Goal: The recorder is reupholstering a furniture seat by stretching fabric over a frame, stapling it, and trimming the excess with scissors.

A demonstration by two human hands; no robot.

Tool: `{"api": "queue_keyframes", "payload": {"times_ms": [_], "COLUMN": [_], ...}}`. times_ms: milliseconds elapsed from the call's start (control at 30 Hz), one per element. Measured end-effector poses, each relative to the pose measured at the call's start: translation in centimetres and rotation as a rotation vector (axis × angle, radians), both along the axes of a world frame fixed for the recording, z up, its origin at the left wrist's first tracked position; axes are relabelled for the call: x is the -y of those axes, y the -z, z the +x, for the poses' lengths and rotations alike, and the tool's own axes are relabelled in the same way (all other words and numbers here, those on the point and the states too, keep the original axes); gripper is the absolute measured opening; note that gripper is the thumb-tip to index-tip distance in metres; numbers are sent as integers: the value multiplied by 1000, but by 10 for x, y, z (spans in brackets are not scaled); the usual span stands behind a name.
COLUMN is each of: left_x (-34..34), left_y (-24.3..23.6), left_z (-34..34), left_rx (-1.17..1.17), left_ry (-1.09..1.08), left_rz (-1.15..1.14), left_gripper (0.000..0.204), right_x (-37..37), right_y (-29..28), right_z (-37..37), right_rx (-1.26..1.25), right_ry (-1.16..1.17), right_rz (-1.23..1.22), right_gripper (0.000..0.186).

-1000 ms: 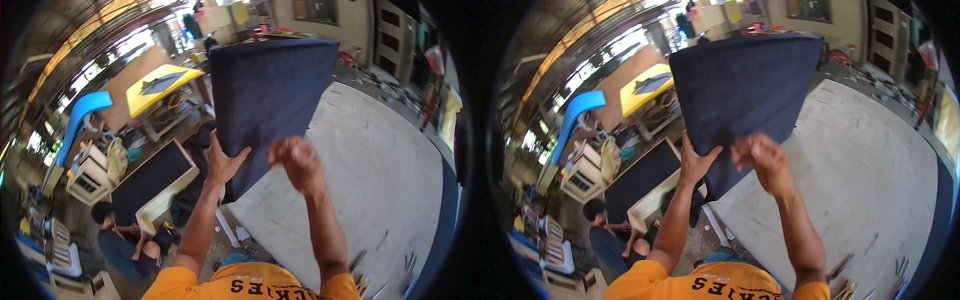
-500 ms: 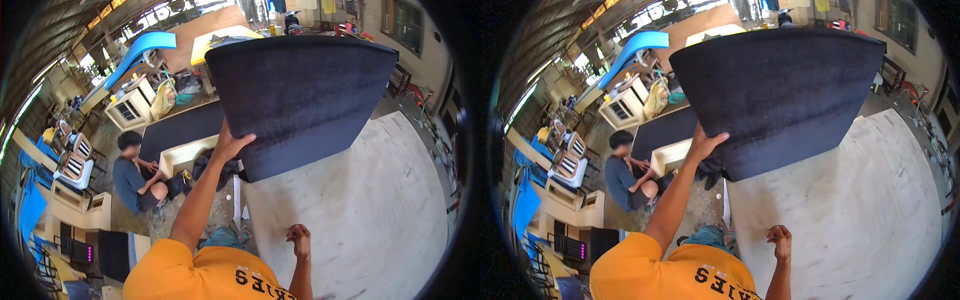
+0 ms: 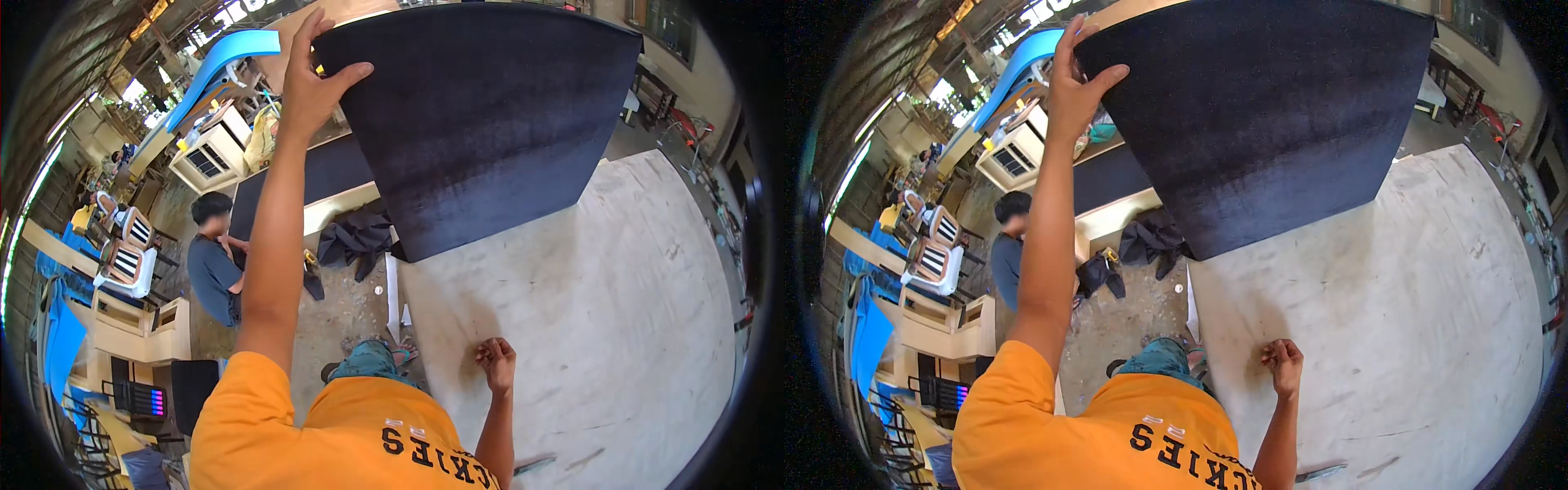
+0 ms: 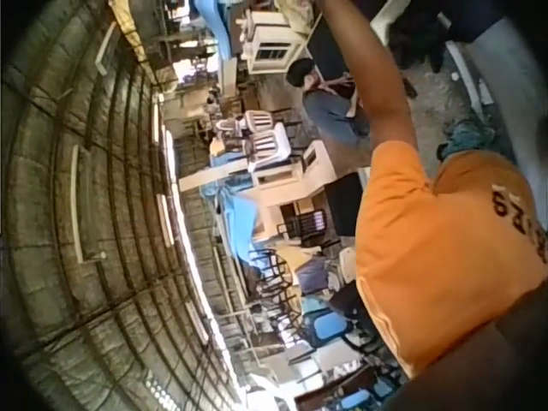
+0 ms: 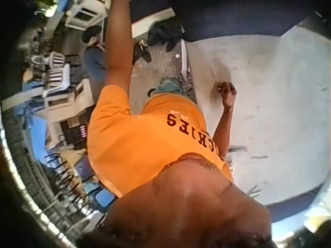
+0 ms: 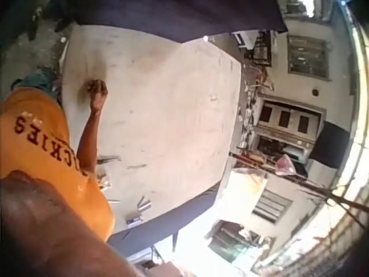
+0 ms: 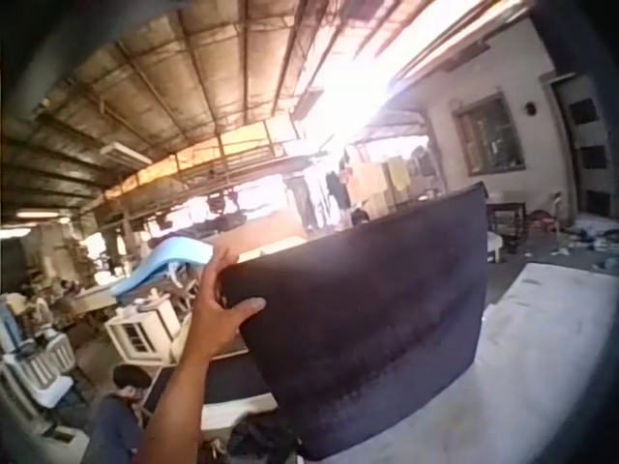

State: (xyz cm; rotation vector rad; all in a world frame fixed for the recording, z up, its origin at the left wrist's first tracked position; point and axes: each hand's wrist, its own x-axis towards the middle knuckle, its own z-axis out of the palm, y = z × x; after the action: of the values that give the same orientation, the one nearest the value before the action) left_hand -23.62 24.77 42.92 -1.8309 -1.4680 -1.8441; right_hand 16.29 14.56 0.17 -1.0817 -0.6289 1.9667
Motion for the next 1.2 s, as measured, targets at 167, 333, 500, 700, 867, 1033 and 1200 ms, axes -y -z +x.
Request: {"api": "queue_keyframes", "payload": {"times_ms": [167,333,500,700,867,1033,1200], "left_x": [-2,-18,9,13,20,48,89], "left_y": [-11,-8,-4,32,115,124,161], "left_z": [-6,0,-16,11,40,42,109], "left_rx": [-156,-152,-172,237,262,201,281], "left_ry": [-30,-19,-84,-50,-68,-85,83], "left_rz": [-57,62,-29,-126,-279,-228,-226], "left_gripper": [69,55,54,79,72,69,78], "right_x": [-3,2,2,23,6,10,10], "right_y": [5,-1,3,11,-7,-54,-115], "right_z": [-2,10,8,13,-4,-11,11], "right_rx": [-26,-22,-34,-52,-9,60,1], "right_ry": [6,13,11,-15,2,57,185], "right_rz": [29,45,-40,-42,83,88,277], "right_gripper": [15,15,16,15,15,22,34]}}
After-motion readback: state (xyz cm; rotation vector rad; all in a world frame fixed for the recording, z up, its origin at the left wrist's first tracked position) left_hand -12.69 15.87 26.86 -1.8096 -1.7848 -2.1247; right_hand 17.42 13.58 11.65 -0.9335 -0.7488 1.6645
